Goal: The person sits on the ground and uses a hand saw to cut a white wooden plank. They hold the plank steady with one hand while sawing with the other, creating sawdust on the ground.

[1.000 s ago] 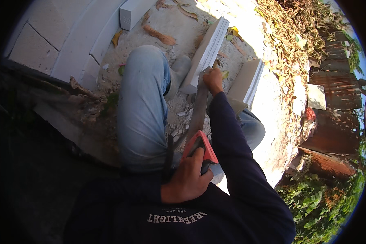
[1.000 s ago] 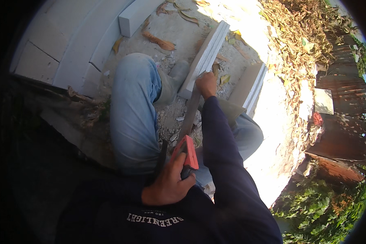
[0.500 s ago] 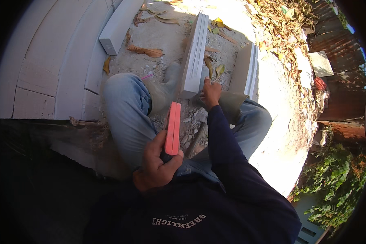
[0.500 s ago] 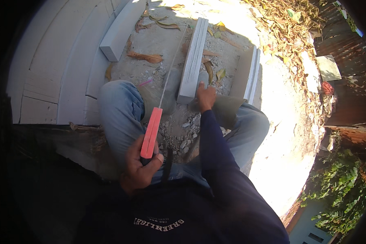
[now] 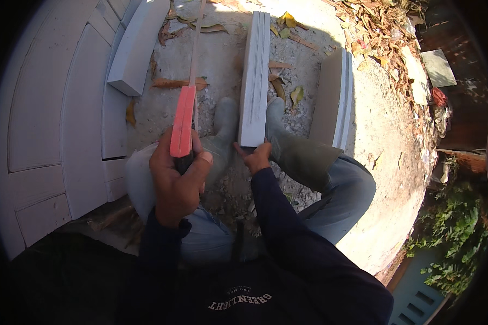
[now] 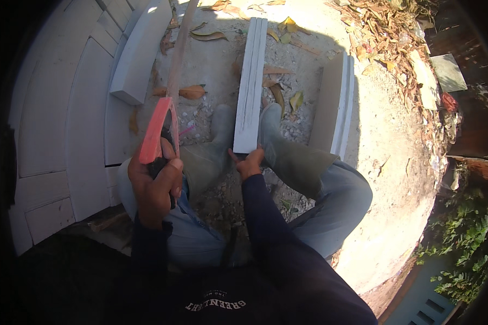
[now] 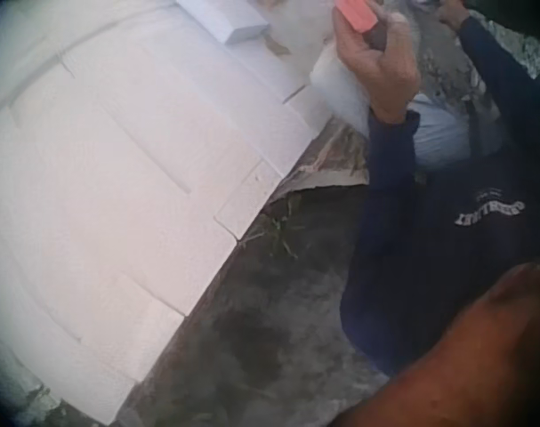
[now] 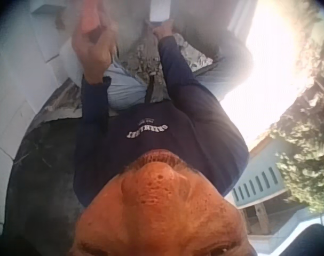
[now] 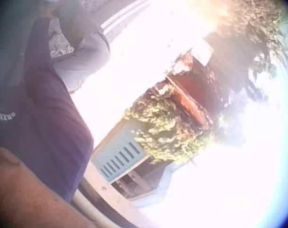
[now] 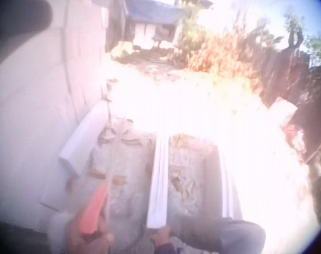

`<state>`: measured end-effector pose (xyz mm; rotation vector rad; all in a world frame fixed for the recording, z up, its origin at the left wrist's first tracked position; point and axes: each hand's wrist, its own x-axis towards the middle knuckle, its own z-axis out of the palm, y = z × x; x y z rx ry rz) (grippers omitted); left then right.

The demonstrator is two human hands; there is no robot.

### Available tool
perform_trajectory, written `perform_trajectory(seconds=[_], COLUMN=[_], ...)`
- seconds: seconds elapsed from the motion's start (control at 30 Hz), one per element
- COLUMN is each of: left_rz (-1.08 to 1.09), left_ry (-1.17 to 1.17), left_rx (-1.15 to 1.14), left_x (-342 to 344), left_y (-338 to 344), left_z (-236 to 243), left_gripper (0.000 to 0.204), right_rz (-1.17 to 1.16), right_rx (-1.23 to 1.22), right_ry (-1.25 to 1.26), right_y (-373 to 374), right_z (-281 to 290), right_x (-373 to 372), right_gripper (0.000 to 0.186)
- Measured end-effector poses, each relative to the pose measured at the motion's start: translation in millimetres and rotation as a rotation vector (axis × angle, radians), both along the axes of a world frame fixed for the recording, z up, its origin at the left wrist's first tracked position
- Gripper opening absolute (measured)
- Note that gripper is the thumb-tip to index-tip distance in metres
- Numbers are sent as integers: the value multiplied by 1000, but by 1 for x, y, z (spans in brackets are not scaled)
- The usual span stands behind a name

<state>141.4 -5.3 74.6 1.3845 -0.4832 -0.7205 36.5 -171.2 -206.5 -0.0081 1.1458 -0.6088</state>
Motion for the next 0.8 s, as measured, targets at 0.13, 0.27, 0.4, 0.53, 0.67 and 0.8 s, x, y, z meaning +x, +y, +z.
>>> perform_trajectory(seconds=[0.13,0.27,0.4,0.53,0.67,0.8], left_rz=[-18,-67,-163,-169,-180,-174], left_ry=[-15,38,129,152,-13,14], left_rx=[-15,0,56,92,106,164], left_x=[0,-2,-2,-37,-112,-159], left_y=[-4,-4,-3,12,36,65], left_z=[-4,-4,-1,-15,-39,-46], left_gripper=[17,14,12,13,10,22], right_rz=[23,80,261,775,701,805], right_rx=[-17,-103,-73,-241,-809,-951], right_ry=[11,-35,-51,467,608,378], right_y=[-10,-32,-61,-69,-98,-77], right_z=[3,4,7,43,76,160], right_x=[5,24,22,0,-12,4], right_gripper=[47,46,55,71,75,72])
